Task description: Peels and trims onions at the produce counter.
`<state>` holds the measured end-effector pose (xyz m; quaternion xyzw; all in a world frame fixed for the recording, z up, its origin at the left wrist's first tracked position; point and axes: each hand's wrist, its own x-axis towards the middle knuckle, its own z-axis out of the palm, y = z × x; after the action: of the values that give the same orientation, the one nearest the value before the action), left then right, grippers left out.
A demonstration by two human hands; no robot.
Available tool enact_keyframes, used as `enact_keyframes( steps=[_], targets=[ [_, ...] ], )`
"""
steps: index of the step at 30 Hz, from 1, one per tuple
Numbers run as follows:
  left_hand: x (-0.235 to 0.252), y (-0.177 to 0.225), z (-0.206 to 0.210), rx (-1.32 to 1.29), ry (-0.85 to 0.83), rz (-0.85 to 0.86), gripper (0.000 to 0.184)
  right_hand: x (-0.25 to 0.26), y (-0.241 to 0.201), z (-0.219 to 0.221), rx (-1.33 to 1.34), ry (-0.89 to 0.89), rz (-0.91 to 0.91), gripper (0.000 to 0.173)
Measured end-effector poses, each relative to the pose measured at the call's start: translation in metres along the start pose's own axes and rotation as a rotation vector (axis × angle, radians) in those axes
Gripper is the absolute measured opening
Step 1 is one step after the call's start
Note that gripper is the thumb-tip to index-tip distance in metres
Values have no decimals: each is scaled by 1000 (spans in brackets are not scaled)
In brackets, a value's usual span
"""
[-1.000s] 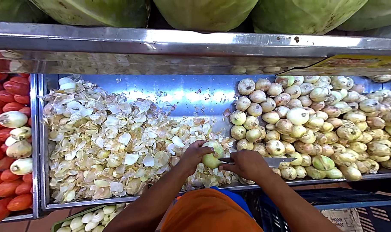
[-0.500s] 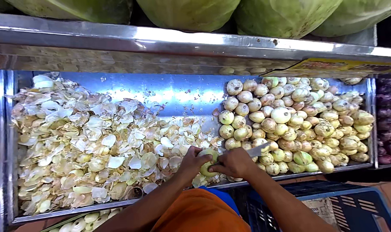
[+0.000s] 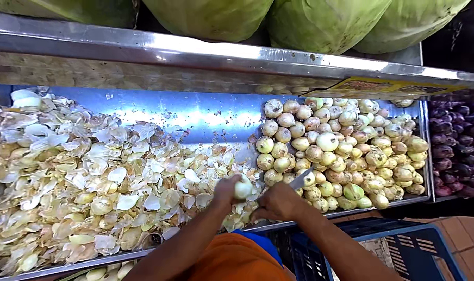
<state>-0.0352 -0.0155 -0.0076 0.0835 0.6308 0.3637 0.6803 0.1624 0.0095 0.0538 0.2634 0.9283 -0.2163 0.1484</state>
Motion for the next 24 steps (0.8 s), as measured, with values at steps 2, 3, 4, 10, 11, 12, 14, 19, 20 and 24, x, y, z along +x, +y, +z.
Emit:
enact_keyframes(
  steps=[2, 3, 4, 10, 11, 12, 14, 19, 20, 24],
  targets=[
    [18, 17, -16, -131, 37, -3, 53, -1, -19, 7, 26, -70, -30, 81],
    [22, 28, -25, -165, 0, -3, 53, 0, -21, 8, 33, -102, 11, 76],
    [21, 37, -33, -173, -45, -3, 52, 2, -19, 5, 71, -141, 101, 67],
    [-6, 46, -50, 98, -239, 178, 42, 0, -7, -22, 151, 105, 334, 62],
    [-8, 47, -50, 147, -263, 192, 40, 2, -6, -25, 144, 128, 319, 65],
    [-11, 47, -50, 188, -289, 203, 38, 5, -5, -29, 145, 119, 308, 68],
    [-17, 49, -47, 261, -342, 222, 34, 13, -5, -36, 131, 43, 291, 73],
    [-29, 59, -40, 482, -346, 194, 36, 25, -10, -36, 15, 65, 163, 79],
    [-32, 62, -39, 492, -333, 164, 37, 26, -9, -30, -7, 134, 116, 80],
    [-23, 62, -38, 315, -325, 18, 42, 27, -4, -22, -44, 271, 61, 80]
  ],
)
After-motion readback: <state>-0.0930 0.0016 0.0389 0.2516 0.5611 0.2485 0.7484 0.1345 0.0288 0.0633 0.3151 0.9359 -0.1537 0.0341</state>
